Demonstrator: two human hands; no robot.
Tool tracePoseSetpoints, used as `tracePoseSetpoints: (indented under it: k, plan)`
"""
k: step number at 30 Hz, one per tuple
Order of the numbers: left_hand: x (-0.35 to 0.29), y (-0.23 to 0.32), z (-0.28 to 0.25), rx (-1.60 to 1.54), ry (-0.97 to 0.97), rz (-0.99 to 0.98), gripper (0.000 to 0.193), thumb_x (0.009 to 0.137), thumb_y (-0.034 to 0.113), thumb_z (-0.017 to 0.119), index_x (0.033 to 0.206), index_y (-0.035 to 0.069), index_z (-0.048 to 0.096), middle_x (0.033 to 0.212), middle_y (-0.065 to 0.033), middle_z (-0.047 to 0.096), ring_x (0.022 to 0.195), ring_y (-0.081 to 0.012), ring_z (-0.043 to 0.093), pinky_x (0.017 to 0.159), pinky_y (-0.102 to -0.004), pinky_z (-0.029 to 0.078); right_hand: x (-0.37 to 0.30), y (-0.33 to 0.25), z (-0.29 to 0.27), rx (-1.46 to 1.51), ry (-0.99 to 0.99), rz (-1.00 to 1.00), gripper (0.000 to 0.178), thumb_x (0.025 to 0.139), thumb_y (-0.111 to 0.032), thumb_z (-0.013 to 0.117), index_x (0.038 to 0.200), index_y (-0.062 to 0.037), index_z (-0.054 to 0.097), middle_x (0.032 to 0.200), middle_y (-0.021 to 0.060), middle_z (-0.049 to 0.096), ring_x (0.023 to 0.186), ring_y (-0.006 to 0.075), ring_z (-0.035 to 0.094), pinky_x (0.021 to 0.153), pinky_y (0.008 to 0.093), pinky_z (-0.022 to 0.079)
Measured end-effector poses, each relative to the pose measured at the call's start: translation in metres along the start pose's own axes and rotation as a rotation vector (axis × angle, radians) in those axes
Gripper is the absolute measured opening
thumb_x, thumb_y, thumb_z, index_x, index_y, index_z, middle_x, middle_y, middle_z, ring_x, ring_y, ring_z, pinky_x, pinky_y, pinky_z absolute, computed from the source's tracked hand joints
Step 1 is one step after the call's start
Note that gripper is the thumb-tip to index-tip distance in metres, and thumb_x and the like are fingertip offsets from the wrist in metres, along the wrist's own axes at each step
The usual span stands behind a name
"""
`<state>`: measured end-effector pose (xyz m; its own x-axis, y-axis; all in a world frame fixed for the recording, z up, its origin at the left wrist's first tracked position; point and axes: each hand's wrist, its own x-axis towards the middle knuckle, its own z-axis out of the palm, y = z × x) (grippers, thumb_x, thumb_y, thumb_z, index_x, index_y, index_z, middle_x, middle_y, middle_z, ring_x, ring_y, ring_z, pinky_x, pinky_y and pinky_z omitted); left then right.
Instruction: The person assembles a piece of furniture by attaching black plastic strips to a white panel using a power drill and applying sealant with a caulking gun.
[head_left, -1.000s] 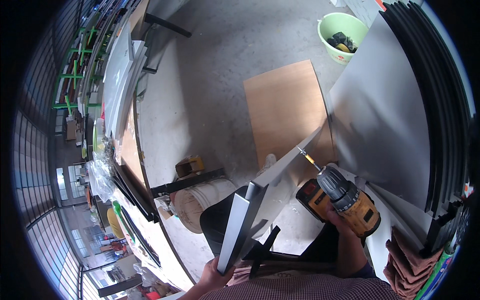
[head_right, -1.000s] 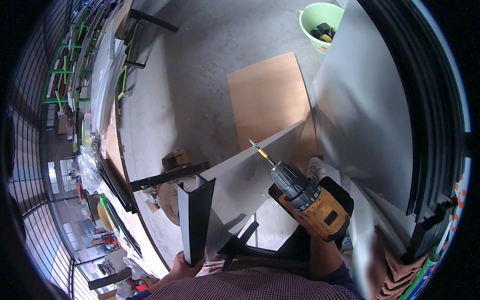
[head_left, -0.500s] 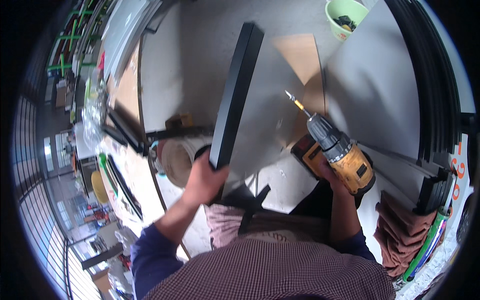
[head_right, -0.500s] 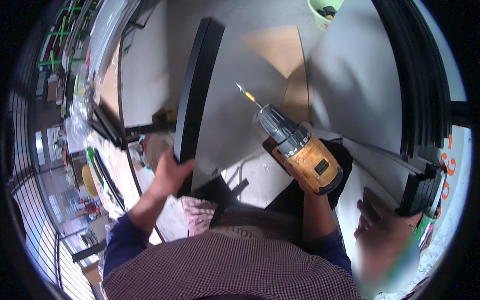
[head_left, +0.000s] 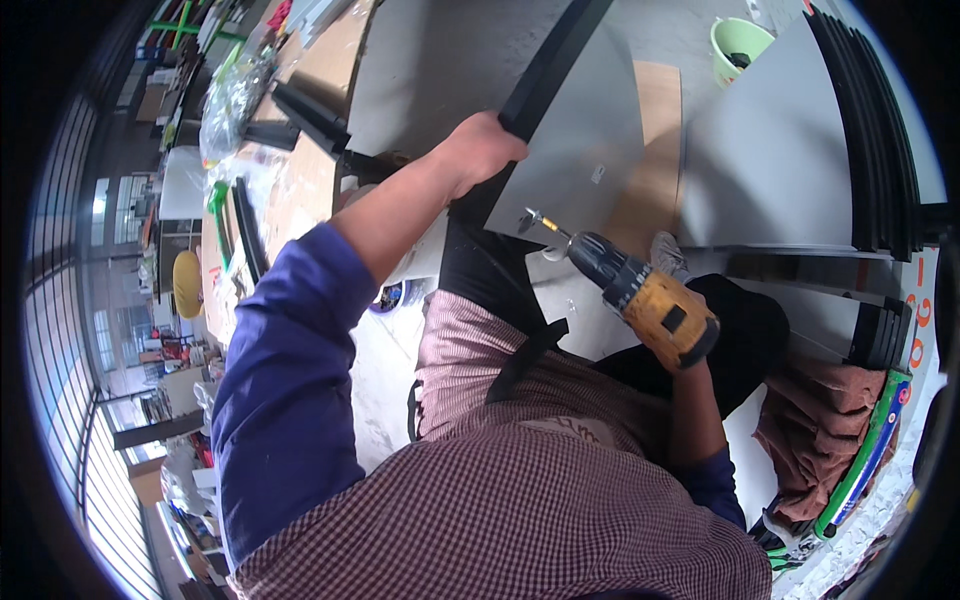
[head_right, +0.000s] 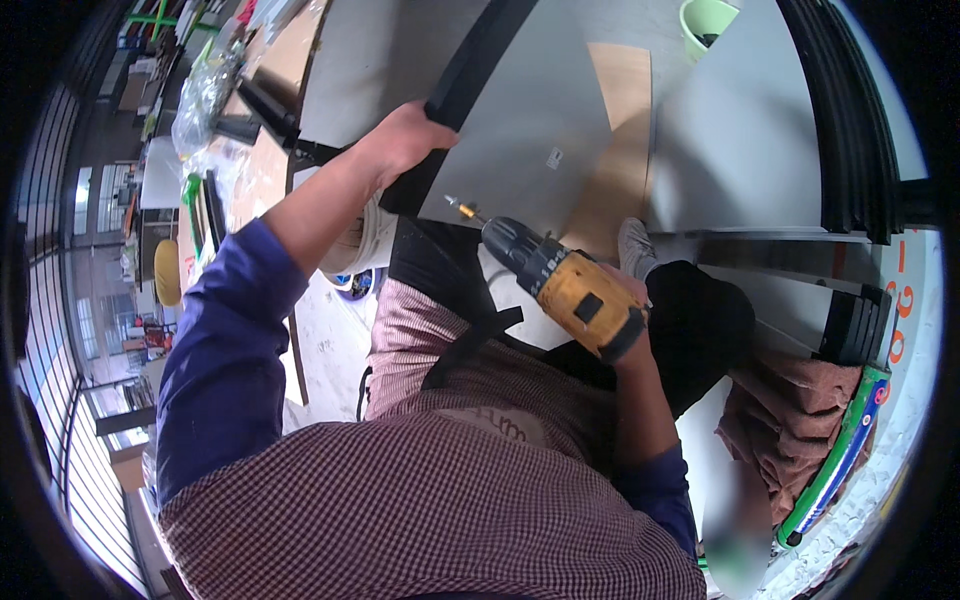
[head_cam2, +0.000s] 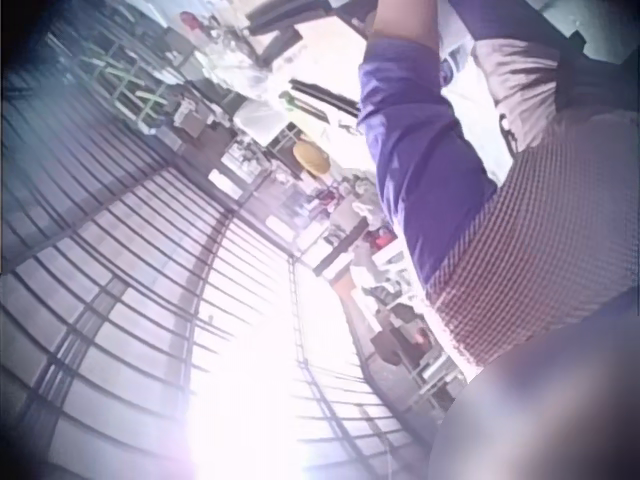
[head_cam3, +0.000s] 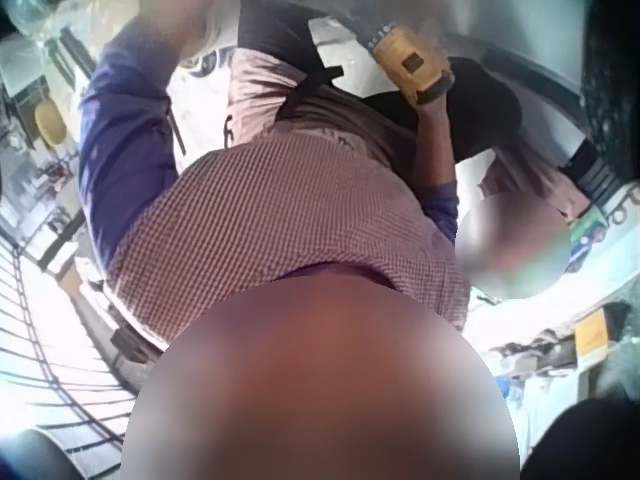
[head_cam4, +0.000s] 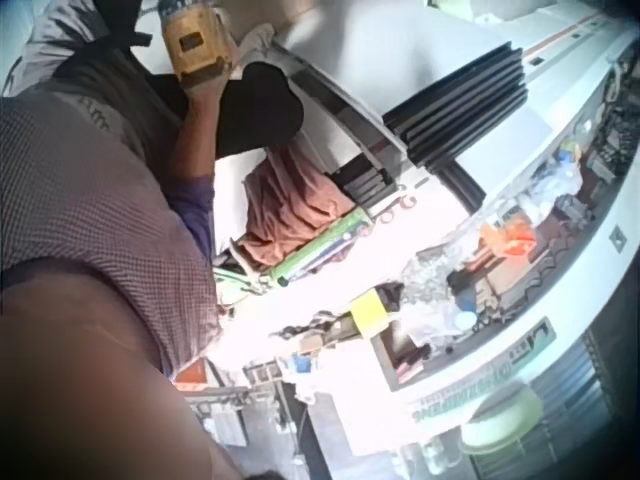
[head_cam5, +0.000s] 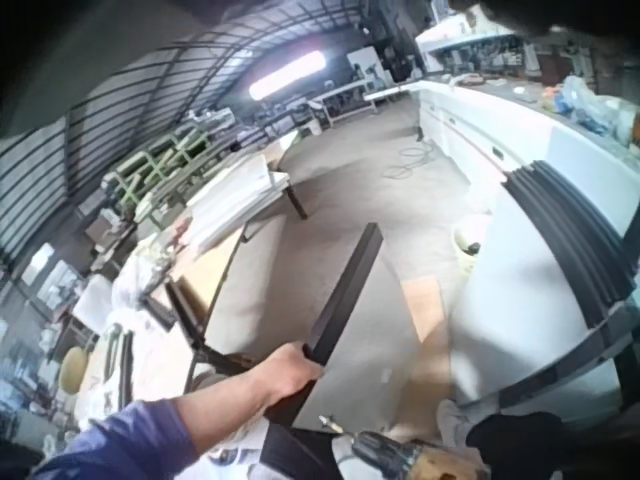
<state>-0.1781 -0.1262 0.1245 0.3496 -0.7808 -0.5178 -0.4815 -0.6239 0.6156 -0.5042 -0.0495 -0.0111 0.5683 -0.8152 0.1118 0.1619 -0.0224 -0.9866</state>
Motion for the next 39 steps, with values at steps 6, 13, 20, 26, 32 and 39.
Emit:
tracePoseSetpoints:
  k: [6,13,20,26,32,39]
  plan:
    - [0.007,-0.003,0.001,-0.004,-0.003,0.000,0.045,0.073,0.012,0.070,0.113,-0.006,0.062,0.102,-0.0185,0.066,0.092,-0.0290,0.065,0.081,-0.0387,0.051,-0.007,0.025,0.018,-0.089,0.058,0.008,0.045,0.076,-0.013,0.080,0.117,-0.0038,0.062,0.111,0.0095,0.069,0.103,0.0225,0.067,0.091,0.0365,0.052]
    - [0.000,0.003,0.003,0.072,0.062,0.053,0.041,0.075,0.012,0.070,0.109,-0.011,0.063,0.096,-0.0191,0.068,0.086,-0.0273,0.065,0.075,-0.0402,0.052,-0.001,0.022,0.029,-0.036,0.028,0.061,0.047,0.075,-0.011,0.082,0.117,-0.0029,0.061,0.111,0.0087,0.069,0.103,0.0213,0.067,0.091,0.0355,0.052]
    - [-0.002,0.003,0.003,0.082,0.056,0.048,0.040,0.075,0.013,0.070,0.108,-0.009,0.064,0.094,-0.0175,0.067,0.083,-0.0261,0.064,0.075,-0.0388,0.051,-0.002,0.032,0.033,-0.006,0.031,0.071,0.052,0.071,-0.009,0.084,0.117,-0.0023,0.060,0.111,0.0099,0.068,0.103,0.0210,0.066,0.090,0.0354,0.051]
    - [0.000,-0.001,0.005,0.107,0.086,0.057,0.039,0.077,0.015,0.069,0.107,-0.009,0.063,0.093,-0.0161,0.066,0.081,-0.0251,0.064,0.076,-0.0364,0.050,-0.004,0.048,0.031,-0.532,-0.098,0.075,0.064,0.067,-0.008,0.086,0.123,-0.0013,0.055,0.118,0.0101,0.065,0.110,0.0217,0.063,0.095,0.0364,0.048]
    - [0.002,0.000,0.002,0.056,0.027,-0.015,0.044,0.077,0.018,0.068,0.112,-0.007,0.061,0.097,-0.0196,0.066,0.091,-0.0291,0.065,0.082,-0.0380,0.050,0.007,0.022,0.034,-0.033,-0.008,0.025,0.055,0.067,-0.013,0.084,0.115,0.0021,0.061,0.103,0.0095,0.069,0.092,0.0193,0.068,0.080,0.0320,0.053]
    - [-0.005,0.011,0.006,0.054,0.085,-0.048,0.042,0.078,0.019,0.069,0.109,-0.008,0.060,0.091,-0.0179,0.067,0.082,-0.0267,0.067,0.076,-0.0375,0.052,0.023,0.017,0.031,-0.063,-0.071,0.120,0.058,0.061,-0.023,0.085,0.108,0.0038,0.063,0.087,0.0133,0.068,0.078,0.0204,0.068,0.072,0.0316,0.052]
